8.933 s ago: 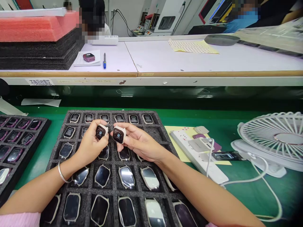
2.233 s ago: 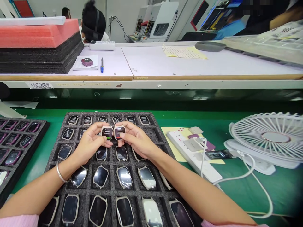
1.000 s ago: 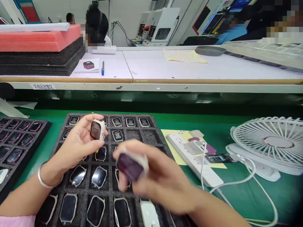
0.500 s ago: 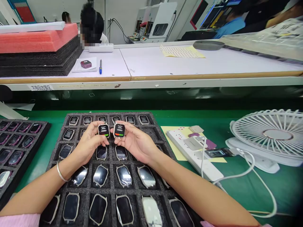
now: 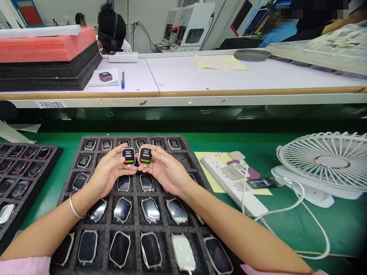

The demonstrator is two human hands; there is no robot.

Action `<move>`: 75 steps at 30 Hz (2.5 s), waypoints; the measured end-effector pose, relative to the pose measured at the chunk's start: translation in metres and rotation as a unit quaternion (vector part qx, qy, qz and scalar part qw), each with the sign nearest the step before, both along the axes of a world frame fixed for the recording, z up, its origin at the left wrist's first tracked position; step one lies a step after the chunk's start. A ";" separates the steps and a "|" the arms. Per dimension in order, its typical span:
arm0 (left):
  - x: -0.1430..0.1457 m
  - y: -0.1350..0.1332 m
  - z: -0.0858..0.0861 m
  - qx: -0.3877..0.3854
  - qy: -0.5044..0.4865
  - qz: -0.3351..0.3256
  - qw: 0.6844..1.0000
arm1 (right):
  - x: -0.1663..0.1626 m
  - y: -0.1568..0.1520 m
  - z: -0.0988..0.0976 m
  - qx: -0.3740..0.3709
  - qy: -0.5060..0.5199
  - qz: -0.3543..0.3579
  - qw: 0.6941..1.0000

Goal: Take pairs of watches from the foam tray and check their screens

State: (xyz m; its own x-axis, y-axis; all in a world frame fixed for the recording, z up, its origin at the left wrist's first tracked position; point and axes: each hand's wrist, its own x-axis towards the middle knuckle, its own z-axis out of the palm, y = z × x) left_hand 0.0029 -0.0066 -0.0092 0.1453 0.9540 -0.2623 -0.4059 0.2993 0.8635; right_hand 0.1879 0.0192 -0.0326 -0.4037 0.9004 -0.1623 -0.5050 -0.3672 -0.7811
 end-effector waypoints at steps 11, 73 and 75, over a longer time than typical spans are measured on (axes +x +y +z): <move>-0.001 0.001 -0.006 0.040 0.038 0.006 0.998 | 0.002 -0.002 0.000 -0.002 -0.025 0.007 1.000; 0.002 -0.002 -0.005 0.152 0.134 0.003 0.979 | 0.003 -0.006 0.001 0.160 -0.061 0.006 0.985; 0.002 -0.002 -0.005 0.152 0.134 0.008 0.979 | 0.004 -0.006 0.000 0.166 -0.063 0.008 0.984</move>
State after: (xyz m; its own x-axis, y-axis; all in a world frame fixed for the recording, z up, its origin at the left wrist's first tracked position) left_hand 0.0052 -0.0089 -0.0139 0.0936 0.9956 0.0084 -0.1549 0.0062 0.9879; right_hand 0.1914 0.0128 -0.0326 -0.4130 0.9062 0.0910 -0.3937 -0.0875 -0.9151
